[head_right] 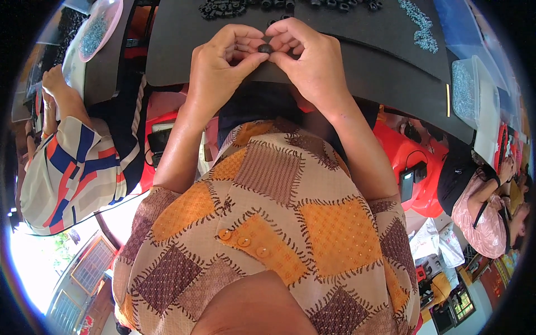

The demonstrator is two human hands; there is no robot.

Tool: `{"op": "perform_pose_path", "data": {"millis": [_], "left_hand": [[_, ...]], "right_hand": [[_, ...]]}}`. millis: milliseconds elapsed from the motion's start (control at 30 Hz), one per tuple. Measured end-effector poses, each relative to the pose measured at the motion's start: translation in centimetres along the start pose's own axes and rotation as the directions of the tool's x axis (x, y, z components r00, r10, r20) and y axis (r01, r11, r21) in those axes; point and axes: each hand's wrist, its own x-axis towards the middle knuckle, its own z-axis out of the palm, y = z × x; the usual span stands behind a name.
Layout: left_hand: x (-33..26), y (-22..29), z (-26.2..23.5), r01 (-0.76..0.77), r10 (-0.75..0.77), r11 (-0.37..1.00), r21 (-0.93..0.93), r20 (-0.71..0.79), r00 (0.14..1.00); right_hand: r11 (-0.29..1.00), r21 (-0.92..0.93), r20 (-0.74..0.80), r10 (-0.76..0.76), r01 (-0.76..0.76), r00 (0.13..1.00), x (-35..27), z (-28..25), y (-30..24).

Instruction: The person assembles small black plastic rings by inserting white plastic components into them by hand.

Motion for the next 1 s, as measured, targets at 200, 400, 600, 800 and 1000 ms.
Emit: {"op": "perform_pose_path", "data": {"millis": [200, 400, 600, 800, 1000], "left_hand": [[0.2, 0.0, -0.2, -0.050, 0.051, 0.996, 0.072, -0.012, 0.999], [1.2, -0.2, -0.5, -0.104, 0.108, 0.989, 0.109, -0.025, 0.994], [1.8, -1.3, -0.5, -0.220, 0.238, 0.909, 0.355, -0.007, 0.971], [2.3, -1.4, -0.9, -0.231, 0.255, 0.893, 0.387, -0.012, 0.967], [2.3, -2.1, -0.7, -0.230, 0.255, 0.907, 0.353, -0.023, 0.967]], "right_hand": [[0.996, 0.086, 0.074, -0.008, 0.001, 0.997, 0.2, -0.8, -0.3], [0.996, 0.062, 0.124, 0.056, -0.064, 0.991, 1.6, -1.0, -1.1], [0.991, 0.031, 0.170, 0.120, -0.127, 0.978, 2.1, -1.4, -0.2], [0.909, 0.407, -0.031, -0.084, 0.089, 0.996, 4.0, -2.0, -0.2], [0.475, 0.879, 0.204, -0.299, -0.040, 0.932, 5.2, 0.1, -0.4]]}}
